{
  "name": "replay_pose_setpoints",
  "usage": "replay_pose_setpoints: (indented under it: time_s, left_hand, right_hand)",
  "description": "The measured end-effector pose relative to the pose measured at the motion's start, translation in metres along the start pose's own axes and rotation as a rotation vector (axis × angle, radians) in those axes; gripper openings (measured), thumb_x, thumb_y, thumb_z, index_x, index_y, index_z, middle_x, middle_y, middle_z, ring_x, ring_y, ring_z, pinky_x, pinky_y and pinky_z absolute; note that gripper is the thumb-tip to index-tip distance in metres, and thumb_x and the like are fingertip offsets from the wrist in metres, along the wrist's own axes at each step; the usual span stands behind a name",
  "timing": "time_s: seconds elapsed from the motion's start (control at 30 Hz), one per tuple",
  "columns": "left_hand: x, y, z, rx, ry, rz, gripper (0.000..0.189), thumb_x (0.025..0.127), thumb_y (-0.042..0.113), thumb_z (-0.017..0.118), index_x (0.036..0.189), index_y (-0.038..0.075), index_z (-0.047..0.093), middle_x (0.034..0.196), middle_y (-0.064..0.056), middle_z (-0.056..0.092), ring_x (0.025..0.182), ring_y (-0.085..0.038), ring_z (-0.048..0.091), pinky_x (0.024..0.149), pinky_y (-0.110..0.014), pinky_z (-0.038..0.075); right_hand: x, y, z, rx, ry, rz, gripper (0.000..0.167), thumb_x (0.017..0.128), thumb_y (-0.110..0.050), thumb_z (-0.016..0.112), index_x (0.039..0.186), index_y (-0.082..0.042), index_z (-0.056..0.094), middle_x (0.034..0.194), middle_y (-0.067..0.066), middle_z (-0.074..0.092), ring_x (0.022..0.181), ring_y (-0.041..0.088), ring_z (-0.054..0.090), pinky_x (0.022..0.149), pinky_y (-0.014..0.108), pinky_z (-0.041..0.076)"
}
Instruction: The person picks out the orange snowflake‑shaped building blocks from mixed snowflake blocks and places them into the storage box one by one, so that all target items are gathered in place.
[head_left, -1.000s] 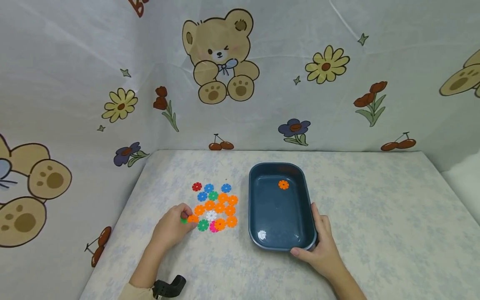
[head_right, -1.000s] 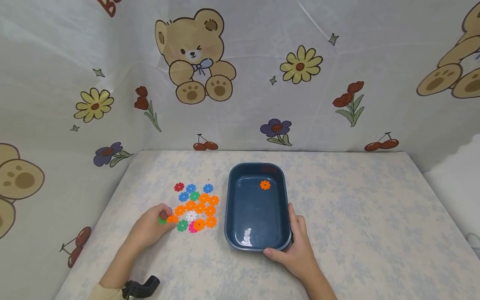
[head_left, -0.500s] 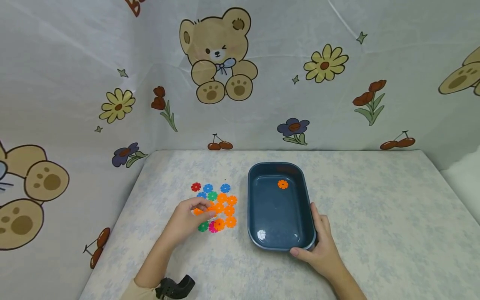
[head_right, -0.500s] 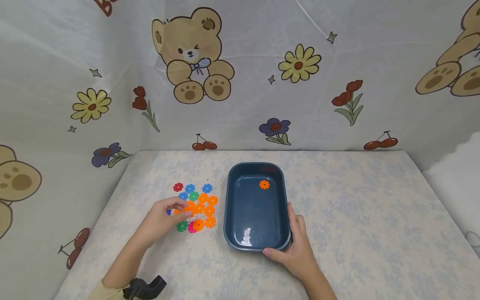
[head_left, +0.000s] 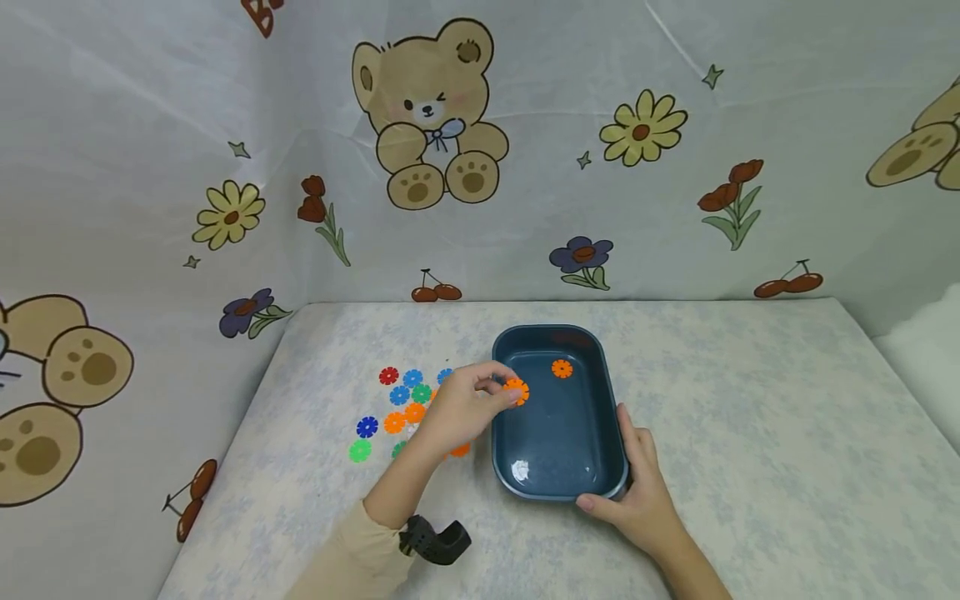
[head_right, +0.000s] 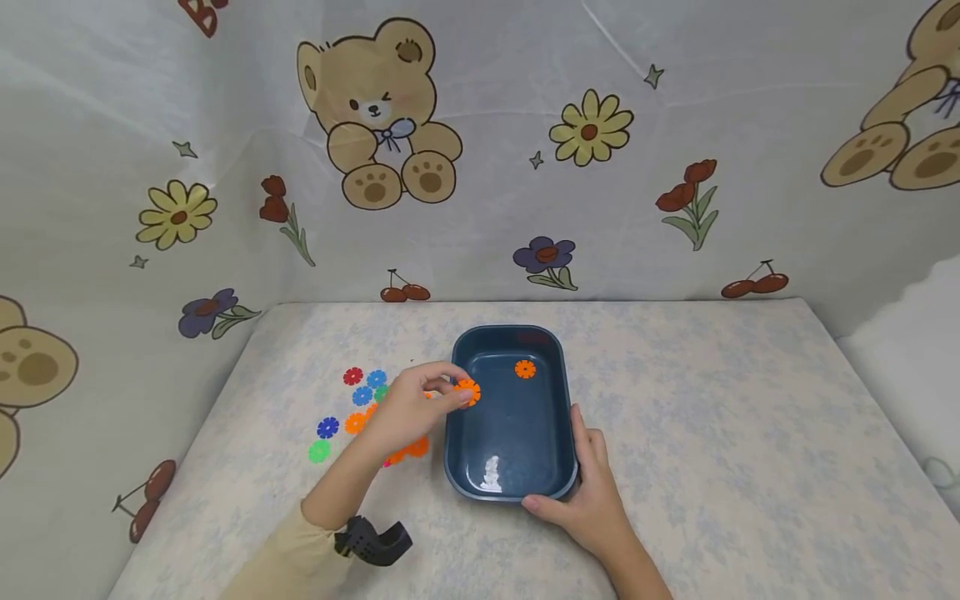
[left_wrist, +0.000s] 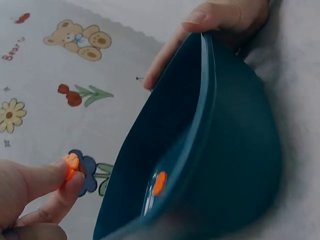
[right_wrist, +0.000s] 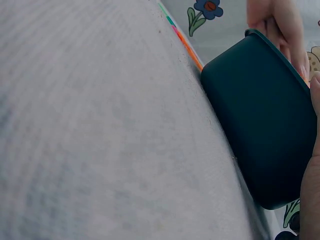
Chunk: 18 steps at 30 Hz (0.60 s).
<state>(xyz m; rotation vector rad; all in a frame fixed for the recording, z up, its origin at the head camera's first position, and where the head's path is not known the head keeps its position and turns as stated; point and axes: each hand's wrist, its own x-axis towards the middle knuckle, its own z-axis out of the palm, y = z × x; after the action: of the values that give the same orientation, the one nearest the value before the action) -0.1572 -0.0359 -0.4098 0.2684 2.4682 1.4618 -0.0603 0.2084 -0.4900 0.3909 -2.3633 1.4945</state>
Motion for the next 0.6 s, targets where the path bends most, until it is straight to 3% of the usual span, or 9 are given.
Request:
replay_pose_setpoints:
  time_s: [0.27, 0.4, 0.6]
  left_hand:
    - [0.031, 0.022, 0.037, 0.12, 0.019, 0.003, 0.022, 0.093, 0.03, 0.071, 0.113, 0.024, 0.07, 0.084, 0.004, 0.069, 0.062, -0.013, 0.057, 0.053, -0.027, 0.046]
    - [0.045, 0.02, 0.056, 0.211, -0.006, -0.008, 0.025, 0.091, 0.03, 0.072, 0.115, 0.023, 0.071, 0.08, 0.007, 0.07, 0.062, -0.009, 0.059, 0.053, -0.026, 0.046]
    - [0.061, 0.014, 0.075, 0.339, 0.003, -0.034, 0.02, 0.087, 0.033, 0.077, 0.105, 0.025, 0.073, 0.069, 0.015, 0.069, 0.06, -0.003, 0.058, 0.056, -0.026, 0.044]
  right_hand:
    - [0.001, -0.002, -0.001, -0.031, 0.005, -0.032, 0.127, 0.053, -0.008, 0.093, 0.156, -0.001, 0.02, 0.114, 0.025, 0.043, 0.104, 0.008, 0.039, 0.089, 0.007, 0.03]
    - [0.0, -0.003, -0.001, -0.024, 0.004, -0.041, 0.125, 0.055, -0.011, 0.093, 0.156, 0.0, 0.02, 0.113, 0.025, 0.044, 0.103, 0.008, 0.039, 0.088, 0.007, 0.03]
    - [-0.002, 0.008, 0.0, -0.013, 0.007, -0.025, 0.125, 0.055, -0.013, 0.093, 0.156, 0.0, 0.021, 0.114, 0.024, 0.044, 0.104, 0.008, 0.039, 0.089, 0.006, 0.03]
